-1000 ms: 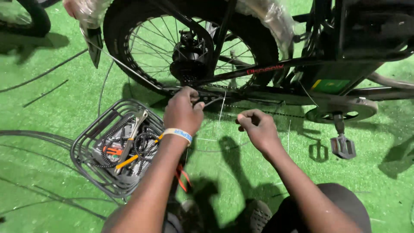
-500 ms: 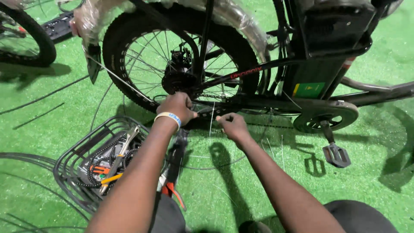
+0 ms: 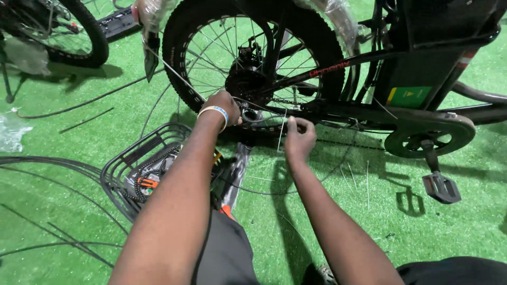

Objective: Repairing an electric bicycle by threading and adjusting cables near the rear wheel and chain using pliers.

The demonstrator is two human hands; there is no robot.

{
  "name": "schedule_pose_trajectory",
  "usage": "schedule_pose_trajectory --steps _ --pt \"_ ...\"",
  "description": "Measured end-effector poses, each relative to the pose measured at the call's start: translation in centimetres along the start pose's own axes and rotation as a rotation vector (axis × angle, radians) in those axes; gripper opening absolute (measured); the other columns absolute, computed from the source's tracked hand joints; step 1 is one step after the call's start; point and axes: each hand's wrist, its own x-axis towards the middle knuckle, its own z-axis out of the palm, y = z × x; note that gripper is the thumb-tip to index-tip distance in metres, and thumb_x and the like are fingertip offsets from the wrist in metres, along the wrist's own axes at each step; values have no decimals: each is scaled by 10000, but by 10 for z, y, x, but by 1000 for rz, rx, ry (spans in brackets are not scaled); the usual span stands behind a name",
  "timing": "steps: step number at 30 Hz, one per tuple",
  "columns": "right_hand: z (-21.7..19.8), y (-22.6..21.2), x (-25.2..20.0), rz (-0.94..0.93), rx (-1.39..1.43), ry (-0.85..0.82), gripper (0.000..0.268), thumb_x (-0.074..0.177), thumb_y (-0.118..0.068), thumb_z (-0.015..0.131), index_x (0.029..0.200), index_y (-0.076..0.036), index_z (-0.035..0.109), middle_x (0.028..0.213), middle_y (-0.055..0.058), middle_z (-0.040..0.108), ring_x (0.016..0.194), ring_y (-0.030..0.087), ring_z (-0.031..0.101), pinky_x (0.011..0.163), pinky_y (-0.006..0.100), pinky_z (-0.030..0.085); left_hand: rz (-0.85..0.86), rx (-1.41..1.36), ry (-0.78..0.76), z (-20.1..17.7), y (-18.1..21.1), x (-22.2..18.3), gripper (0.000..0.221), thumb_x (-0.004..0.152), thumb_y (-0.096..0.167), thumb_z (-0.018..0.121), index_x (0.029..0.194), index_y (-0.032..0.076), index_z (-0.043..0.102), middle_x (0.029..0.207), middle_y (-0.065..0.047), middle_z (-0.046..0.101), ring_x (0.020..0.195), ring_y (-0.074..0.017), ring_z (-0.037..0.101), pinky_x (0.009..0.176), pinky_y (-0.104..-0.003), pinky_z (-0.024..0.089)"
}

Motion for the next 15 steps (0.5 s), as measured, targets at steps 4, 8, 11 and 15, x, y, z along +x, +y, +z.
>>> schedule_pose_trajectory --steps 4,8,11,15 --pt "-3 -23 25 383 282 -119 240 799 -230 694 993 -90 673 905 66 699 818 192 678 772 356 556 -18 -233 -111 8 -3 -4 163 781 226 697 927 155 712 893 -71 731 912 -258 690 880 -410 531" --pt "-2 -7 46 630 548 -189 184 830 -82 657 1004 -22 657 889 69 689 751 195 719 781 388 609 -62 -365 -244 7 15 -21 263 753 213 810 854 42 637 785 -109 728 764 -226 734 745 -354 572" --pt "-3 10 56 694 641 -182 259 824 -60 679 1049 37 597 916 120 652 758 224 725 742 397 627 -39 -387 -155 20 18 -10 184 756 197 805 765 71 672 669 -80 720 670 -205 735 643 -317 587" --pt "-4 20 65 690 709 -222 318 836 12 653 1124 67 529 1004 155 630 827 262 729 784 439 610 -38 -391 -159 21 10 2 186 747 191 811 741 79 662 645 -80 714 636 -191 728 612 -292 572"
